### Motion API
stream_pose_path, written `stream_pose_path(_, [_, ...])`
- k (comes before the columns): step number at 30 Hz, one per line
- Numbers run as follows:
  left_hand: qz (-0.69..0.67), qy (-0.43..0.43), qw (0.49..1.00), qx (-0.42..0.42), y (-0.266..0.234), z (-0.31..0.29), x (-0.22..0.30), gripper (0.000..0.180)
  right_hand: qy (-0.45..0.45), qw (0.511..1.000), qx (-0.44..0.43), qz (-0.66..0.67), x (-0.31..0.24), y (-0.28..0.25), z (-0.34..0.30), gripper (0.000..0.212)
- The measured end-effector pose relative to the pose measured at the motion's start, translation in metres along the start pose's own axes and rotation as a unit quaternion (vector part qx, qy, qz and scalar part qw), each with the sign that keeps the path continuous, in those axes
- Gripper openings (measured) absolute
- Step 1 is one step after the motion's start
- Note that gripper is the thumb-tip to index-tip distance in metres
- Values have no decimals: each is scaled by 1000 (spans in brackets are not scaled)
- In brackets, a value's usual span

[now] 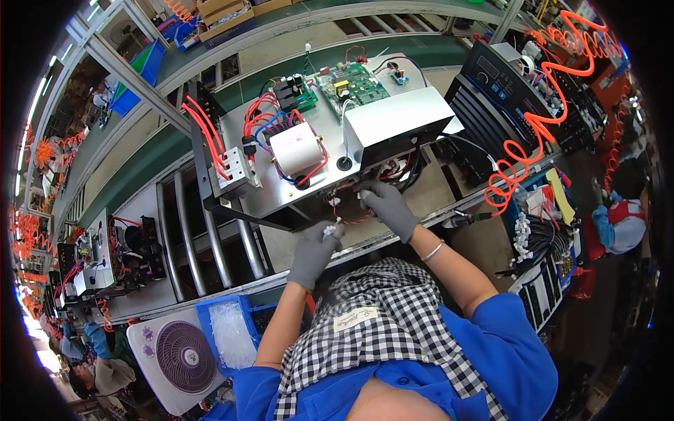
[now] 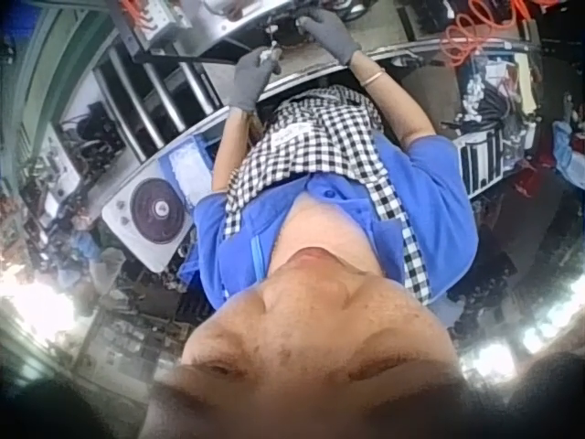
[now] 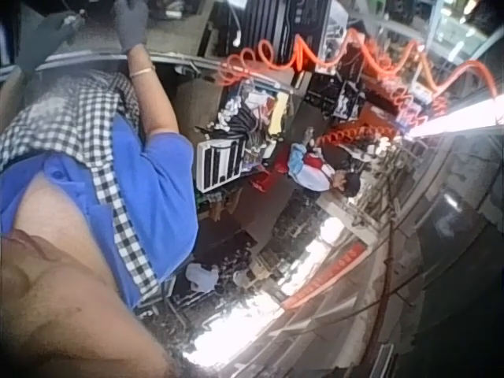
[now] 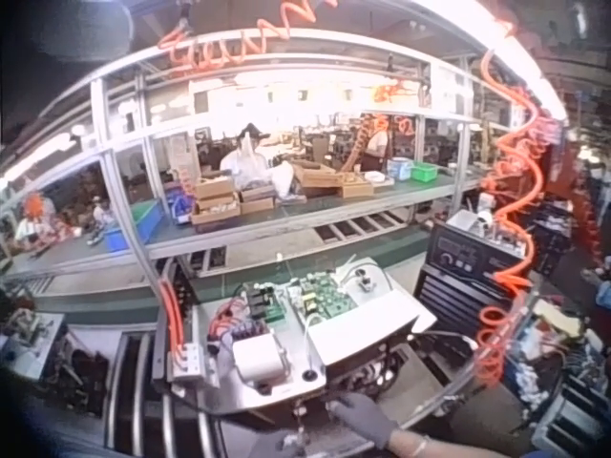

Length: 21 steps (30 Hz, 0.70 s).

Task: Install wiring, circuit boards, and connectors into a metal electronics housing on an assembly line.

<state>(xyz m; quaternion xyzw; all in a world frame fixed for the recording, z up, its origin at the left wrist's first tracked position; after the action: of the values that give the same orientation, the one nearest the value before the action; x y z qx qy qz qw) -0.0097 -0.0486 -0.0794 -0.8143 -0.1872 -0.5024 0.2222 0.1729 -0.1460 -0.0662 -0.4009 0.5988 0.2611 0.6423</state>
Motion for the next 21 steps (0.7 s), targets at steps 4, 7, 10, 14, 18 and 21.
stream_pose_path(4, [31, 108, 991, 72, -14, 0, 54, 24, -57, 998, -15, 11, 12, 2, 22, 29])
stream_pose_path(7, [152, 204, 960, 115, -9, 15, 71, 43, -57, 995, -12, 84, 9, 10, 27, 23])
stream_pose_path(10, [249, 239, 926, 156, 1, 28, 77, 56, -66, 987, -4, 149, 5, 14, 27, 15])
stream_pose_path(14, [335, 192, 902, 193, 9, 40, 90, 61, -217, 975, -9, -39, 32, 8, 43, 11])
stream_pose_path(18, [401, 101, 886, 210, 15, 51, 105, 48, -226, 973, 37, -11, 24, 12, 44, 11])
stream_pose_path(21, [456, 128, 849, 235, 14, 60, 116, 39, -183, 982, 20, 27, 24, 11, 44, 11])
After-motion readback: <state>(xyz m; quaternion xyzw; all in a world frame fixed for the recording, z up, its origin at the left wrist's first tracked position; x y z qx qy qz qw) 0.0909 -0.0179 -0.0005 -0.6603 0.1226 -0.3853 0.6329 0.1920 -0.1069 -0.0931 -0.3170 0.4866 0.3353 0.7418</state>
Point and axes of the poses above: each hand's wrist, its own z-axis towards the middle knuckle, its own y-axis out of the palm, x = y × z, the point moved 4 cm from there along z, towards the middle knuckle, and after that the axes turned 13 degrees about -y, right-handed, at the moved point
